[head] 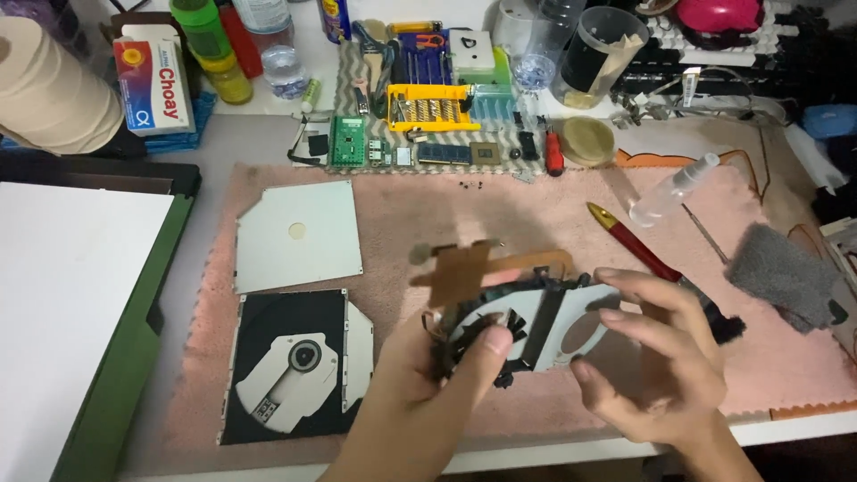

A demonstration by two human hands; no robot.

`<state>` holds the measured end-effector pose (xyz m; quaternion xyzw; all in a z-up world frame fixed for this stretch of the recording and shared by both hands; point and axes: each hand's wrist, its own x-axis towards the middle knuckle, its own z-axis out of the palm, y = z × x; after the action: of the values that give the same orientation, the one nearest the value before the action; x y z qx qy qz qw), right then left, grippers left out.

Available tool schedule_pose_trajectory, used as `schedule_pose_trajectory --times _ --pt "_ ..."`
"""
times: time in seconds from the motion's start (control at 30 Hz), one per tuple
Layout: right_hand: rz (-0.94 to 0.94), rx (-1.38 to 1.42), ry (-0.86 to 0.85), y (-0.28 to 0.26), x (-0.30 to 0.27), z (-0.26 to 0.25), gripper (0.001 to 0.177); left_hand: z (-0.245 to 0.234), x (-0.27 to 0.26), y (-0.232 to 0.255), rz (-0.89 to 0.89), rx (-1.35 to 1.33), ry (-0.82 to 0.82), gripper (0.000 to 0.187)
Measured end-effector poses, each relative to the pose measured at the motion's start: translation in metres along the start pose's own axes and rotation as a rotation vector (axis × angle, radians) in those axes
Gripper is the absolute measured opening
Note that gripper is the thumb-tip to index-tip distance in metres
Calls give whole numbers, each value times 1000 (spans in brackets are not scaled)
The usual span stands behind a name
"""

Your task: The person removes a small circular sticker from a computer fan assembly. They then use a brush to clean dust from the fan blades and the copper heat sink fins.

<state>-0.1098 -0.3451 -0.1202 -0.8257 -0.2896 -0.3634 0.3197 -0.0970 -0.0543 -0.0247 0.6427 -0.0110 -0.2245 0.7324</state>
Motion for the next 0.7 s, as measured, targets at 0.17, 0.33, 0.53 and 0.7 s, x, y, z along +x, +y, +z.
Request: schedule_pose_trajectory --times 0.17,0.33,0.53,0.7 --pt "38 92 -31 -15 18 2 56 4 -4 4 -72 107 25 37" --pt "7 35 -51 -6 5 1 65 1 -2 1 27 189 13 47" --pt "-7 -56 -67 -17 11 -2 51 -4 3 -17 56 258 40 27" --pt "-38 -66 -87 -7 8 1 54 -6 3 -13 159 213 -19 48"
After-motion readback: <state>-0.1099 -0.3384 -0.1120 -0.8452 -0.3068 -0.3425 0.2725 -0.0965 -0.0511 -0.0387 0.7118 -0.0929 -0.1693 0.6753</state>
